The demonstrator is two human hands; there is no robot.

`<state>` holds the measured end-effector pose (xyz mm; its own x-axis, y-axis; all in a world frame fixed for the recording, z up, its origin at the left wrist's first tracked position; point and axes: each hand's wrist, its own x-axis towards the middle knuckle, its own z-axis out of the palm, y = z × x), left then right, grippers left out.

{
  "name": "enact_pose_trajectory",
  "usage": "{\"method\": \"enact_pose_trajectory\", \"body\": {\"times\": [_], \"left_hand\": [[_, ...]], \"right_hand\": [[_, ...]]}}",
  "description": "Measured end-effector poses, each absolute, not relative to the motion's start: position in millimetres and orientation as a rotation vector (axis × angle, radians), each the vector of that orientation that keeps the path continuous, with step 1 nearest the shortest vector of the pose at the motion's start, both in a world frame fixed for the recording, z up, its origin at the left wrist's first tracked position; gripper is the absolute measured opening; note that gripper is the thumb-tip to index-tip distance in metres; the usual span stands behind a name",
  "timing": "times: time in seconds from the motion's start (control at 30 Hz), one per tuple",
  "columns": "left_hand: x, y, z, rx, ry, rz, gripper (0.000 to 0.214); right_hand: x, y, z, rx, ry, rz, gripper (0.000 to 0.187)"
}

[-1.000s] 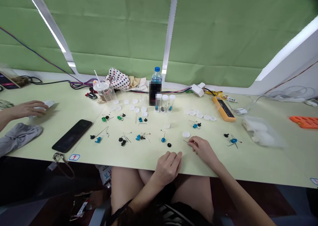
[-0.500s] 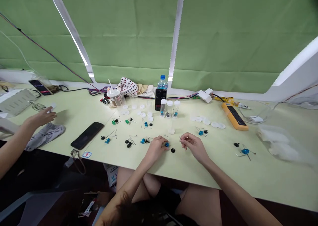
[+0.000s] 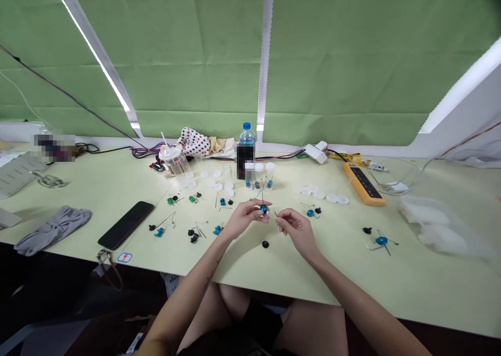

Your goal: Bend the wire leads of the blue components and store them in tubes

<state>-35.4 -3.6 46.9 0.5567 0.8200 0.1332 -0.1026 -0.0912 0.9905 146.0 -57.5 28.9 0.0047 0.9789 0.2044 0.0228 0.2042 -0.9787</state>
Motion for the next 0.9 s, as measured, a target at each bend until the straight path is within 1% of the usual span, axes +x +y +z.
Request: {"method": "enact_pose_trajectory", "body": {"times": [0.1, 0.27, 0.4, 0.63, 0.9], "left_hand": [[-24, 4, 47, 1.46, 0.619, 0.883, 0.037], [-22, 2, 35, 1.435, 0.692, 1.021, 0.032], [-27, -5, 32, 1.463, 0.722, 1.075, 0.031], [-27, -7, 31, 1.524, 0.723, 1.069, 0.031], [-28, -9, 35, 1.582, 0.728, 1.076, 0.027]], "right_hand": [[151, -55, 31, -1.1, -1.336, 0.94, 0.023], [154, -52, 32, -1.157, -1.436, 0.725, 0.02], [152, -53, 32, -1.173, -1.515, 0.619, 0.019], [148, -54, 31, -1.18, -1.606, 0.549, 0.022], [148, -53, 29, -1.127, -1.608, 0.52, 0.017]]}}
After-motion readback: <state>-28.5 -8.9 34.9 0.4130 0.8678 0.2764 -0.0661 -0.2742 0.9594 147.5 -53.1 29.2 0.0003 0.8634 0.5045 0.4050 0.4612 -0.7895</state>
